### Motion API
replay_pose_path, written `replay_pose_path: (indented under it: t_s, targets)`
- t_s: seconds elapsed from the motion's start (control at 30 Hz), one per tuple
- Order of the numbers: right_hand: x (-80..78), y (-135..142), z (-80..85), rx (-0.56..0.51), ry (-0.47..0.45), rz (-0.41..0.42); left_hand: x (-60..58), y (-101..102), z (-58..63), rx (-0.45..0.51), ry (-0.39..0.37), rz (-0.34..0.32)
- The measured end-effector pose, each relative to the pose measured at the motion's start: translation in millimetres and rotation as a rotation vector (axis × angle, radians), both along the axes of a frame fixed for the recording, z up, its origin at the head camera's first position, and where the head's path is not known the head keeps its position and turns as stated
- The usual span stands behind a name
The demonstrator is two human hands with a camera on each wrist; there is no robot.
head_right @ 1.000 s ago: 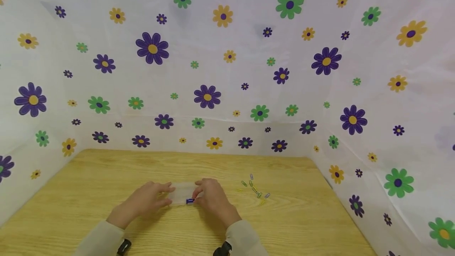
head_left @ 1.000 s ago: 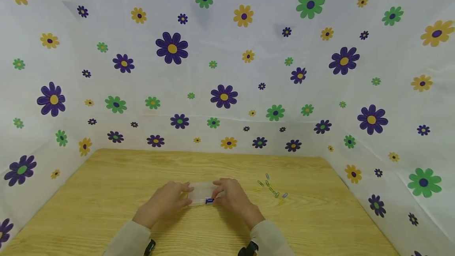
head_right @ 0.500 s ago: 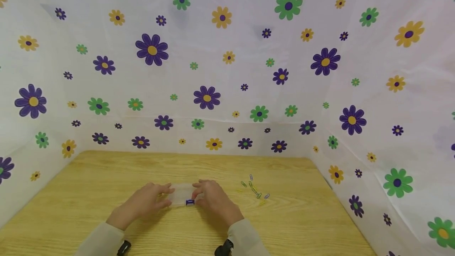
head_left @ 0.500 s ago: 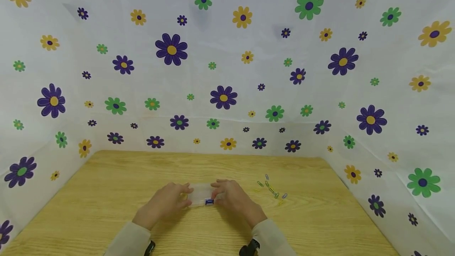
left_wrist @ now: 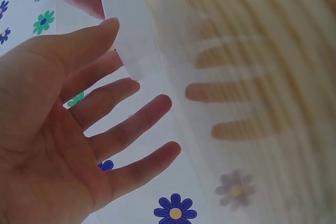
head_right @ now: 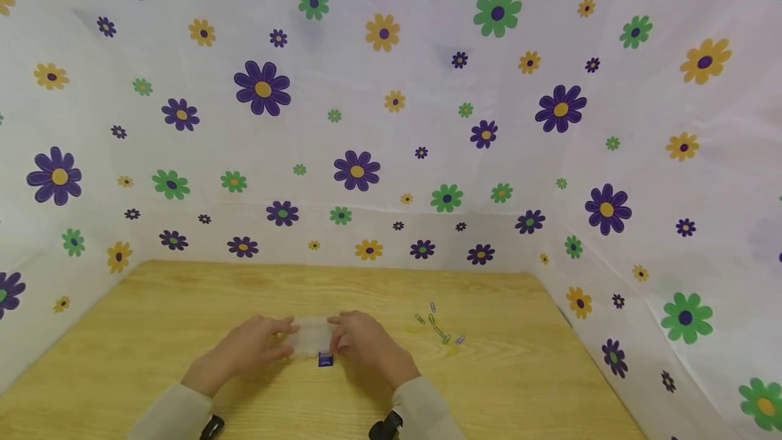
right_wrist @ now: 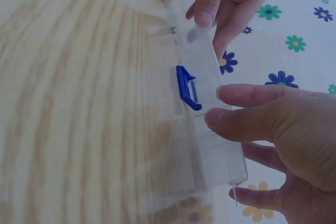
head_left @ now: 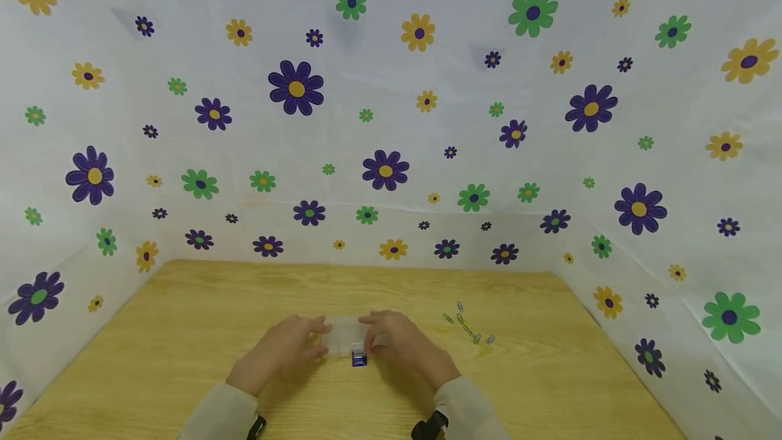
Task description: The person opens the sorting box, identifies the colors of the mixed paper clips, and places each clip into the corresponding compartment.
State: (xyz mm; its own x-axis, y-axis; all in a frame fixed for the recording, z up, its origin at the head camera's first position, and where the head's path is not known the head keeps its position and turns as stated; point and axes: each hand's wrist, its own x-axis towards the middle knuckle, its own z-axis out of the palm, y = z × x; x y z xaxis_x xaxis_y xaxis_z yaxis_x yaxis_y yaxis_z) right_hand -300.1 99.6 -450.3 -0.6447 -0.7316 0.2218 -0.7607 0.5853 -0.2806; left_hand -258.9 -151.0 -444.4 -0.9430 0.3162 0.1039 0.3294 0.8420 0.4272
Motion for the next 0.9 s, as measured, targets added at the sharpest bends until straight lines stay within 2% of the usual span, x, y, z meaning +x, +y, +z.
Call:
replay_pose_path:
  t_s: [0.13,0.27,0.53,0.9]
  targets:
    - [1.0,2.9,3.2,-0.054,-0.131,-0.044,1.0,-1.1,1.3,0.023,0.011,-0.025]
    - [1.0,5.1,6.4,-0.064,-0.182,-0.061,1.0,-3.6,0.5,0.055,0.019,-0.054]
    - [0.2,9.4,14.2,-0.046,-0.125,-0.038,0.6,-8.1,0.8,0.05,0.08,-0.101]
    - [1.7,12.4,24.0,-0.006,-0.07,-0.062,-2.7,-10.8,1.2,0.065,0.067,-0.096]
